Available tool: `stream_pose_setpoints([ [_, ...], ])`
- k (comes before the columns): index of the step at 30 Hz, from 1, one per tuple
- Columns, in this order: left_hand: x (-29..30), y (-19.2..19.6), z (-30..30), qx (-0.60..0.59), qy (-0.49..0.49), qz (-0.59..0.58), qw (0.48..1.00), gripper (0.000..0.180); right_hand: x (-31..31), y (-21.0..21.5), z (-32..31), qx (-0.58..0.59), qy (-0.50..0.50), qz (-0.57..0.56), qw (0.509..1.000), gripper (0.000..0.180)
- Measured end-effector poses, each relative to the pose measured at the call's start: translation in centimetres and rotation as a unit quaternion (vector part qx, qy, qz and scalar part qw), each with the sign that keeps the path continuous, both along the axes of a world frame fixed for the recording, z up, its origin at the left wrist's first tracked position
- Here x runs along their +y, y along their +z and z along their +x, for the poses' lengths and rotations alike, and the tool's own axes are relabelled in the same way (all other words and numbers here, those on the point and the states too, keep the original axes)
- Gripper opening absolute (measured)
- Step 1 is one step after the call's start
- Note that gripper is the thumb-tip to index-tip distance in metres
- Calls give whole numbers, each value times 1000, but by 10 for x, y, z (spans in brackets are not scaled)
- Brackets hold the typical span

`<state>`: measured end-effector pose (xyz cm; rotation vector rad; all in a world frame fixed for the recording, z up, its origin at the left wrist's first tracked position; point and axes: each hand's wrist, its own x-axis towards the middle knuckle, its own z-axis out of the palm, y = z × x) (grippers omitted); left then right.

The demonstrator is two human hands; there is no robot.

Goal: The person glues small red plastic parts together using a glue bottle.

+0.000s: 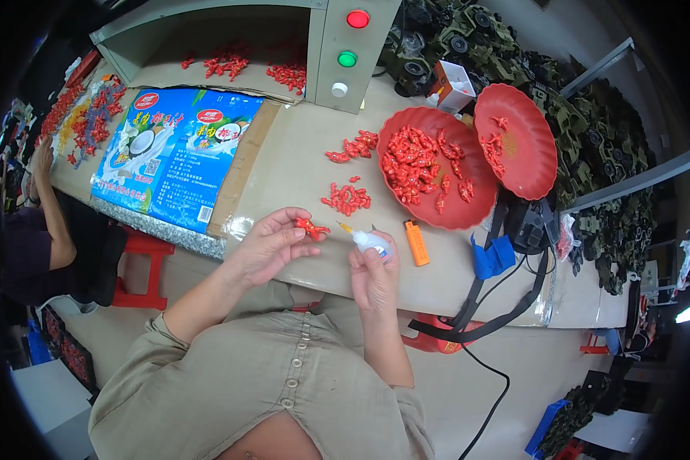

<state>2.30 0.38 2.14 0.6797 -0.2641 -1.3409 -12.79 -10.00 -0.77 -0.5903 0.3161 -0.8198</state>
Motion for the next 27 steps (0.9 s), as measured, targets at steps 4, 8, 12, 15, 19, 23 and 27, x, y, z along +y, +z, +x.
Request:
stream_pose_setpoints([
  [4, -3, -6, 0, -60, 38, -1, 998, 24, -5, 3, 2, -7, -26, 35, 999, 31],
  [8, -7, -9, -2, -231, 62, 13, 971, 25, -3, 18, 9, 0, -28, 18, 999, 27],
  [12, -9, -12, -5, -266, 60, 13, 962, 24, -4, 15, 11, 48, -53, -50, 996, 23],
  [15, -9, -18, -8, -264, 67, 22, 962, 25, -4, 4, 10, 68, -68, -97, 991, 24],
  [19, -10, -23, -12, -278, 95, 5, 956, 25, 3, 5, 11, 111, -100, -151, 977, 26],
  [23, -10, -26, -13, -288, 103, 6, 952, 25, 6, -1, 10, 121, -113, -194, 967, 26],
  [27, -9, -27, -13, -299, 104, 10, 948, 25, 10, -2, 8, 168, -141, -297, 929, 24],
])
